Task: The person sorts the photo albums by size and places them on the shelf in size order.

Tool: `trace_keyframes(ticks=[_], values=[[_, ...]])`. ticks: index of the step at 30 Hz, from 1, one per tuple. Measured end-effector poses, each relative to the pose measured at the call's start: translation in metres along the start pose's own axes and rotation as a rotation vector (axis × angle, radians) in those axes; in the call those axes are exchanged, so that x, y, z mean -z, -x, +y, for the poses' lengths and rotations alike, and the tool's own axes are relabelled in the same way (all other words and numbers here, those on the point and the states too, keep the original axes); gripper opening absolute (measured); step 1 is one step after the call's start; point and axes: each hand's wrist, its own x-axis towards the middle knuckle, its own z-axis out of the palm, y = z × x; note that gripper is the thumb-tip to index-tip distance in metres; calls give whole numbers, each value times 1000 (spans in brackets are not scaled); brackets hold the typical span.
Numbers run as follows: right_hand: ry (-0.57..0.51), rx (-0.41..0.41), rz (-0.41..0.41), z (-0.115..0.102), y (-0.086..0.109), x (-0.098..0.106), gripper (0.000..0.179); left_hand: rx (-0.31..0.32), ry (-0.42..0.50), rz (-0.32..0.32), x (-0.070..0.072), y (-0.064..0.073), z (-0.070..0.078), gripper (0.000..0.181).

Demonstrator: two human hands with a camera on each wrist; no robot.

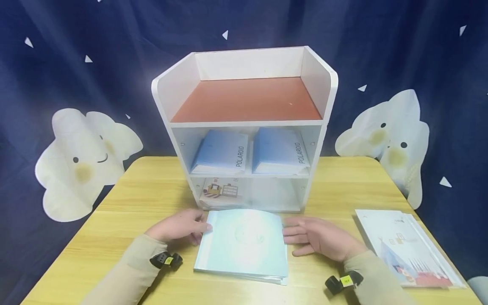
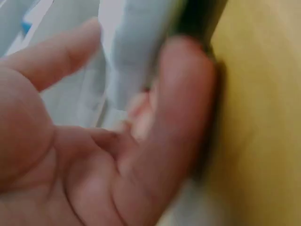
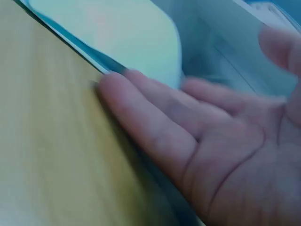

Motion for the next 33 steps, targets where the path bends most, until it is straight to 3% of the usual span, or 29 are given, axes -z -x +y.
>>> trace_keyframes(ticks=[4,6,8,16,19,25,29,33], values=[[-34,53,15,4,-2,1,51,-38,365,-171,-4,-6,-11,42],[-36,60,30,3,-3,1,51,-59,487,-257,-6,-7,-14,50],[-32,62,40,2,-3,2,51,-72,541,-305,-9,-9,-14,57],[39,96,198,-2,5,6,51,-90,524,-257,-16,-14,-8,55],[28,76,211,0,3,8,55,-102,517,-254,-15,-14,-11,55],[17,60,270,4,-3,6,60,-171,514,-304,-9,-11,-22,62],[141,21,344,5,-10,1,66,-222,530,-341,-6,-9,-26,65],[224,-5,326,6,-14,-4,63,-257,544,-366,-4,-9,-27,62]])
